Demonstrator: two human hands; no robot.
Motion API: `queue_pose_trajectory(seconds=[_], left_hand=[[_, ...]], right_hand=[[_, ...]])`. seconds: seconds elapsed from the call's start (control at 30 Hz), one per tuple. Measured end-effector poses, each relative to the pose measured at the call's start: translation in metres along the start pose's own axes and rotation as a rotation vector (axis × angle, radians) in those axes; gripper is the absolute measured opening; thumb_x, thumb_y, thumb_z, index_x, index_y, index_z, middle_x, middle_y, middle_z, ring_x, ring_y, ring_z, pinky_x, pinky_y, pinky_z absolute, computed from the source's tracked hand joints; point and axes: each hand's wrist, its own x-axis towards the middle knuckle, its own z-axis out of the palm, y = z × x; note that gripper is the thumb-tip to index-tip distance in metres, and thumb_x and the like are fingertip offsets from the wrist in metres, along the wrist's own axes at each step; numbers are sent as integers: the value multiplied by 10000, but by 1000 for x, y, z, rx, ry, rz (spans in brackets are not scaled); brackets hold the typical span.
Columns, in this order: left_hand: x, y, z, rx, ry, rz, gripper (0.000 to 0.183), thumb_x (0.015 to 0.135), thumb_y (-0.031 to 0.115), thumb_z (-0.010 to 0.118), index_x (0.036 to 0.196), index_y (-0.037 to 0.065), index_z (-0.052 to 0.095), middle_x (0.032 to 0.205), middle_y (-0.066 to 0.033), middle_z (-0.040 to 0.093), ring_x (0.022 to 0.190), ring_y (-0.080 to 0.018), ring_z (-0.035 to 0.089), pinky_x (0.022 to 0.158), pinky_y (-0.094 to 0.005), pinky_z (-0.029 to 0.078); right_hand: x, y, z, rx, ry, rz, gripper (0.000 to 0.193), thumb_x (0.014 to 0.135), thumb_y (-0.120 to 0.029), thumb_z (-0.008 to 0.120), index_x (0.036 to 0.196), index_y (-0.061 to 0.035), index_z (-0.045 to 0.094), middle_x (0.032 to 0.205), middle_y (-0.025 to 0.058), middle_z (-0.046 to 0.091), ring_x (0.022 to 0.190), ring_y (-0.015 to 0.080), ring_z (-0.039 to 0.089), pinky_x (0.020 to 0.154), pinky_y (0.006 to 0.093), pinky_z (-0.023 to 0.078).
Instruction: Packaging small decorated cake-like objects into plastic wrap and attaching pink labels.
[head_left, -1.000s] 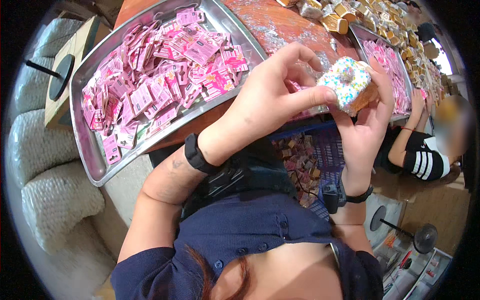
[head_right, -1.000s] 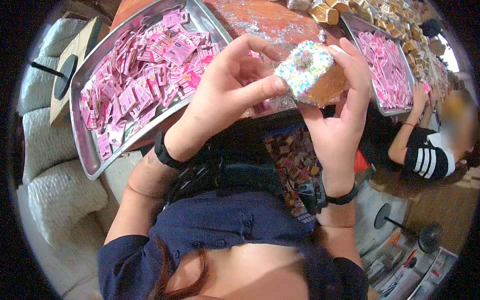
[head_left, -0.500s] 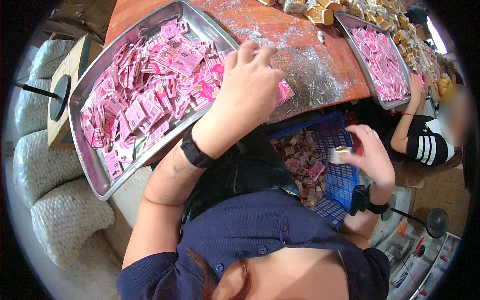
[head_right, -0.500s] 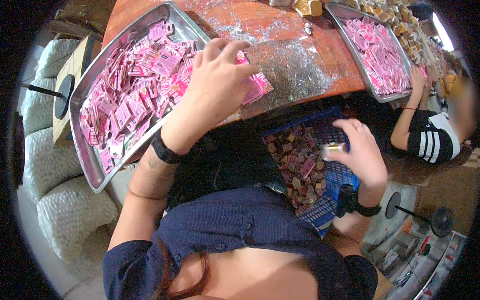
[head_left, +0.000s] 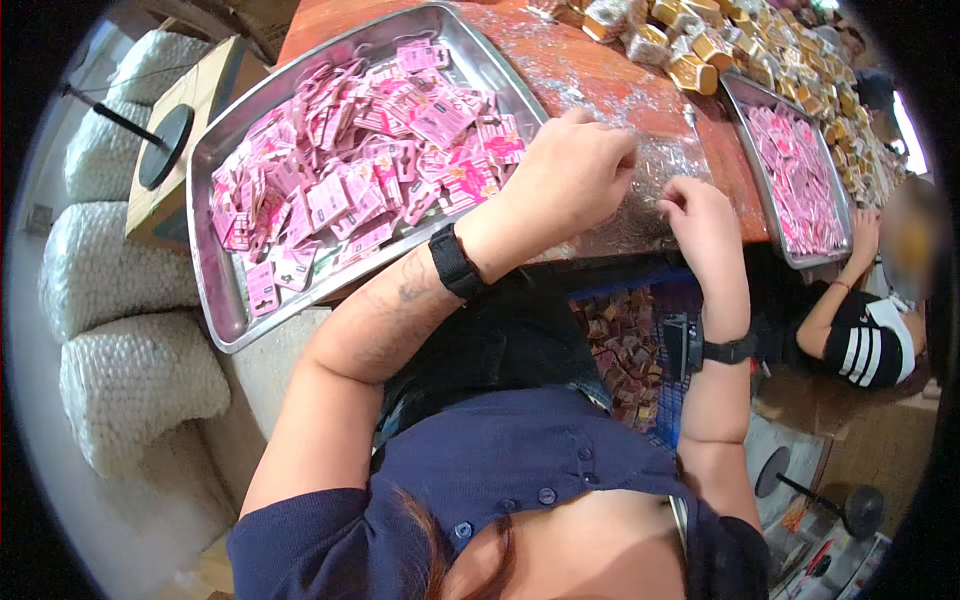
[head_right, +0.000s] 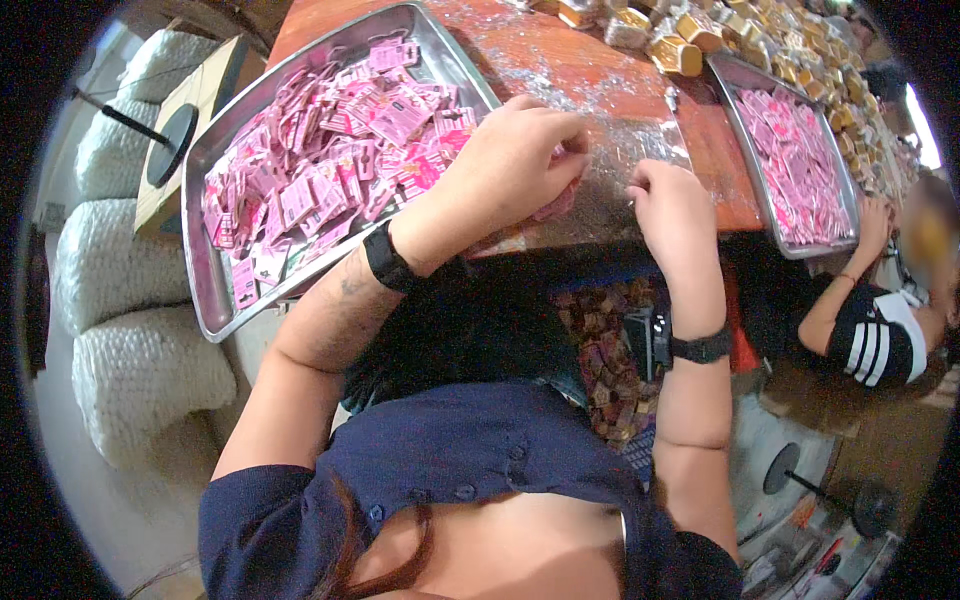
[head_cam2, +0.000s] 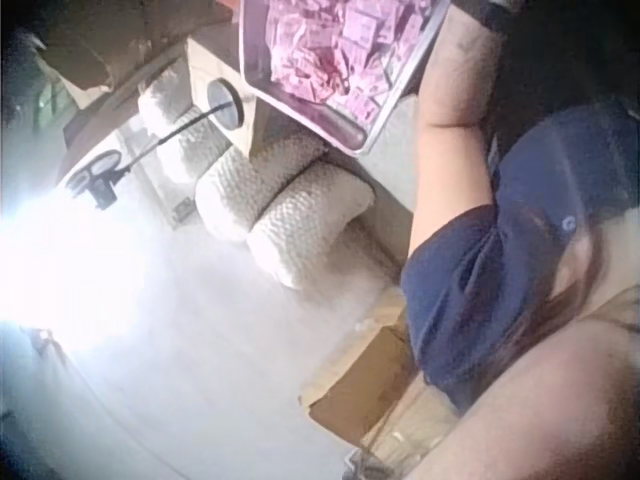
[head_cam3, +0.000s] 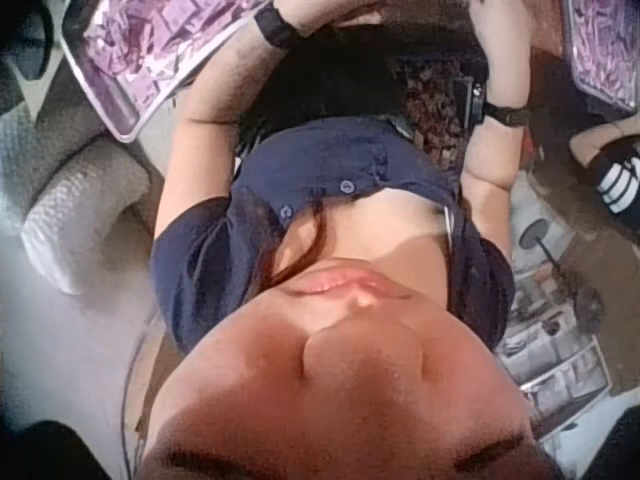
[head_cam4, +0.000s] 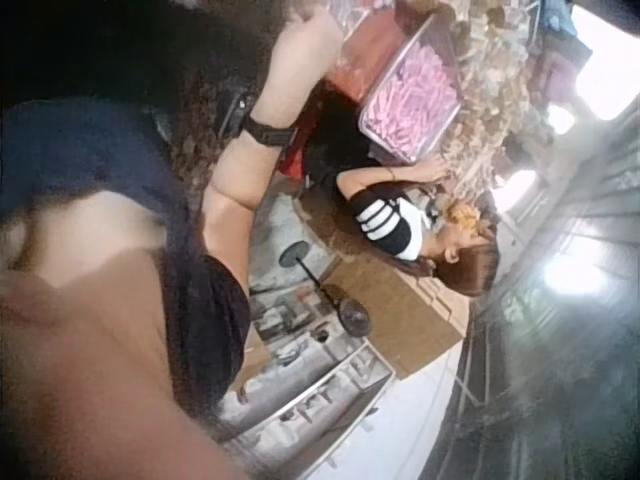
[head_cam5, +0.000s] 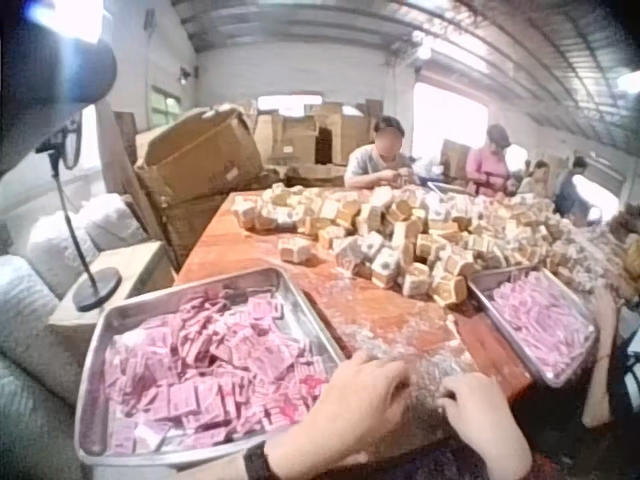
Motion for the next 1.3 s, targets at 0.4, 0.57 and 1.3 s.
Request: queue_pose_trajectory(seconds=[0.4, 0.57, 1.3], left_hand=[[3, 13, -15, -1225, 47, -427, 333, 933, 108, 637, 1230, 5, 530, 1022, -110, 703, 916, -145, 670, 800, -250, 512], [-3, 13, -13, -1494, 51, -489, 365, 939, -13, 567, 1296, 20, 498, 1180, -149, 659, 1003, -198, 677, 893, -302, 527], [-7, 21, -15, -594, -60, -369, 442, 902, 79, 686, 1307, -21, 541, 962, -137, 723, 863, -136, 687, 746, -271, 564]], right_hand=[[-6, 12, -11, 105, 294, -63, 109, 864, -110, 662, 913, -14, 656, 880, 118, 656, 817, 262, 634, 746, 347, 479], [-4, 14, -7, 1090, 315, 41, 84, 955, -95, 625, 977, -13, 631, 834, 4, 627, 677, 57, 547, 606, 208, 426], [-12, -10, -35, -263, 405, -257, 73, 806, -121, 703, 878, -132, 695, 880, 34, 609, 846, 253, 594, 706, 389, 510]])
